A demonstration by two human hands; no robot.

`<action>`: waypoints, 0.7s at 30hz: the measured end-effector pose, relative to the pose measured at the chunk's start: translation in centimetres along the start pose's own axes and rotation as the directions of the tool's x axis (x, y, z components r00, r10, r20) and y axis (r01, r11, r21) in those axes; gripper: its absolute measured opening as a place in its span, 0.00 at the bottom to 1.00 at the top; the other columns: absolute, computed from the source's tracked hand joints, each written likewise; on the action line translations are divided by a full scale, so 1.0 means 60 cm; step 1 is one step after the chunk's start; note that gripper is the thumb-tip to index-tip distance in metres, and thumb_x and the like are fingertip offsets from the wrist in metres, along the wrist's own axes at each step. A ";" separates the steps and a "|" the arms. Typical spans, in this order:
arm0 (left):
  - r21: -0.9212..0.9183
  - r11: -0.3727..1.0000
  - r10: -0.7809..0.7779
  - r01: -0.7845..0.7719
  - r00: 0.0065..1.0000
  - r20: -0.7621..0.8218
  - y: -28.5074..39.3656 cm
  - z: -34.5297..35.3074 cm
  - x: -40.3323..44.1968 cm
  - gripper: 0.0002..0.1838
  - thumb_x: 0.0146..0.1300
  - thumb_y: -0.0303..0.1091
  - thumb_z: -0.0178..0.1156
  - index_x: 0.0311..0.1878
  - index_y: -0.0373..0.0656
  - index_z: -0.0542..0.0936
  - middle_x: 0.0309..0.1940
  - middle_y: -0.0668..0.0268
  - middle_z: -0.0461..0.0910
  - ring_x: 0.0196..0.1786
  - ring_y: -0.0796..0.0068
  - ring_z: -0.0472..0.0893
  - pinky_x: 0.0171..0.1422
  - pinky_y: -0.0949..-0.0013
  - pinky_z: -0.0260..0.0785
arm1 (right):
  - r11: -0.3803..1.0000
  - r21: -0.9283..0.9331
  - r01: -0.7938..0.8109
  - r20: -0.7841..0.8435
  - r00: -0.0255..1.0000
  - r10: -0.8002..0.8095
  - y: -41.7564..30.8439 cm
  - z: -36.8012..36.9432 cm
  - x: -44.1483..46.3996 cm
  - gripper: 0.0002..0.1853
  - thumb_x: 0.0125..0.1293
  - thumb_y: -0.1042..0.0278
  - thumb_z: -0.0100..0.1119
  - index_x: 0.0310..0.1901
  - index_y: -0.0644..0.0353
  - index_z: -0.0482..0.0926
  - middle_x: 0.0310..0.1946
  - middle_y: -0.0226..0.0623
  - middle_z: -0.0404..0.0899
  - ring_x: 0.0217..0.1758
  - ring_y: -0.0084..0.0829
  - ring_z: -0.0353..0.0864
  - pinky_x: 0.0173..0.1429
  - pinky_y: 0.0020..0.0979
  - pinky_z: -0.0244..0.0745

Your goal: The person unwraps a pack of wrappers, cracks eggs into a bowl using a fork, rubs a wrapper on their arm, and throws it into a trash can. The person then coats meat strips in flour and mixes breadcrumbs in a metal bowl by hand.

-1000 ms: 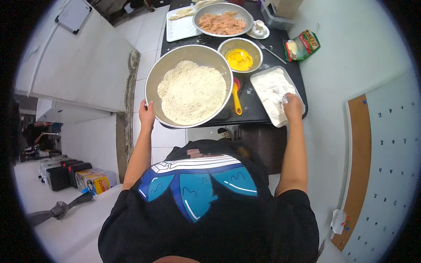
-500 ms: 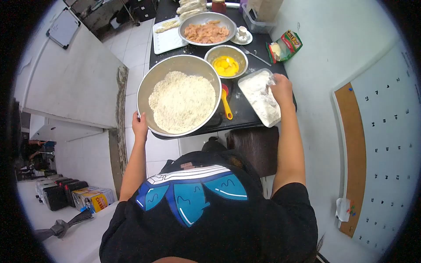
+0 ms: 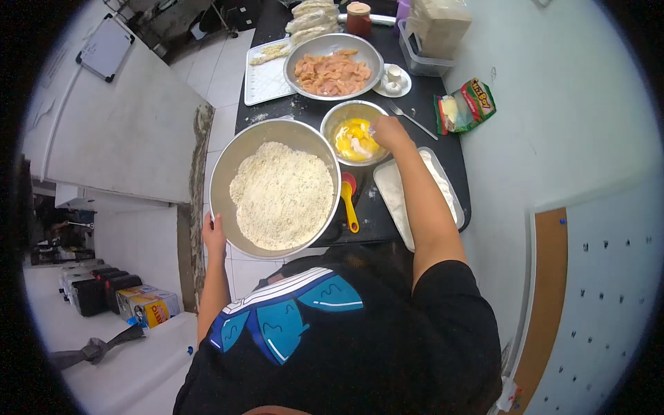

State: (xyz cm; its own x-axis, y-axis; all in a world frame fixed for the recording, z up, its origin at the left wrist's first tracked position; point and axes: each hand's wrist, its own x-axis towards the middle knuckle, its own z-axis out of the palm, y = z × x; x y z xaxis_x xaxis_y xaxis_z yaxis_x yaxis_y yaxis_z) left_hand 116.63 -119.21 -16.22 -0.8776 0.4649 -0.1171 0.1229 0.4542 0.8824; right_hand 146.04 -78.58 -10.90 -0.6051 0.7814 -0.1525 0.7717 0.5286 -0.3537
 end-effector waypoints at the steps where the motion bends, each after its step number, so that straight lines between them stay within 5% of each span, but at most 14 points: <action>1: 0.016 1.000 -0.026 0.026 1.000 -0.018 0.006 0.003 -0.004 0.22 0.64 0.34 0.54 0.57 0.29 0.68 0.33 0.63 0.77 0.33 0.80 0.74 0.37 0.76 0.67 | 0.999 -0.036 -0.012 -0.011 1.000 0.011 0.025 0.023 0.025 0.12 0.49 0.70 0.62 0.38 0.60 0.82 0.36 0.49 0.80 0.41 0.44 0.81 0.50 0.37 0.75; 5: -0.116 0.993 -0.031 0.027 0.999 -0.031 -0.014 0.009 0.001 0.21 0.66 0.34 0.53 0.57 0.29 0.68 0.36 0.64 0.78 0.35 0.80 0.75 0.39 0.76 0.68 | 0.989 -0.098 -0.106 0.069 0.991 0.113 0.055 0.065 0.082 0.13 0.53 0.70 0.58 0.42 0.58 0.81 0.40 0.49 0.80 0.44 0.43 0.80 0.50 0.39 0.74; 11: -0.097 0.992 -0.078 0.080 0.997 0.023 -0.009 0.002 -0.001 0.17 0.66 0.33 0.51 0.56 0.35 0.71 0.43 0.65 0.77 0.42 0.80 0.75 0.45 0.77 0.67 | 0.978 -0.186 0.098 0.096 0.992 -0.081 0.018 0.094 0.092 0.17 0.58 0.74 0.49 0.49 0.56 0.77 0.45 0.49 0.78 0.47 0.41 0.79 0.51 0.40 0.74; 14: -0.136 0.989 -0.057 0.056 0.998 -0.002 -0.003 0.007 -0.006 0.17 0.67 0.33 0.51 0.55 0.35 0.72 0.42 0.66 0.78 0.42 0.80 0.75 0.45 0.77 0.67 | 0.952 -0.279 0.125 0.186 0.980 -0.074 0.006 0.097 0.094 0.13 0.58 0.73 0.49 0.44 0.58 0.79 0.41 0.49 0.79 0.46 0.41 0.80 0.52 0.40 0.73; 17: -0.133 0.990 -0.053 0.052 0.999 -0.007 -0.003 0.007 -0.007 0.16 0.67 0.34 0.52 0.54 0.35 0.72 0.41 0.66 0.78 0.41 0.81 0.74 0.44 0.77 0.67 | 0.963 -0.255 0.087 0.190 0.981 -0.038 0.023 0.111 0.114 0.10 0.57 0.73 0.53 0.40 0.59 0.81 0.41 0.44 0.80 0.46 0.40 0.80 0.52 0.37 0.74; 21: -0.138 0.989 -0.061 0.056 0.998 -0.030 -0.013 0.006 -0.004 0.16 0.66 0.34 0.53 0.53 0.35 0.73 0.40 0.66 0.78 0.39 0.82 0.75 0.42 0.78 0.67 | 0.992 0.124 0.027 0.083 0.996 -0.038 0.043 0.075 0.103 0.18 0.49 0.77 0.59 0.45 0.59 0.80 0.42 0.48 0.79 0.47 0.44 0.79 0.54 0.36 0.72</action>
State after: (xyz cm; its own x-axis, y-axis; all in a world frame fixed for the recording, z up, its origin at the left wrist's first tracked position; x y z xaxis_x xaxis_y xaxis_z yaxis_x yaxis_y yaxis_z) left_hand 116.92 -119.38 -17.06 -0.8971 0.4132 -0.1565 0.0084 0.3700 0.9290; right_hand 143.39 -73.86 -16.89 -0.6479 0.7308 -0.2147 0.7247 0.5046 -0.4692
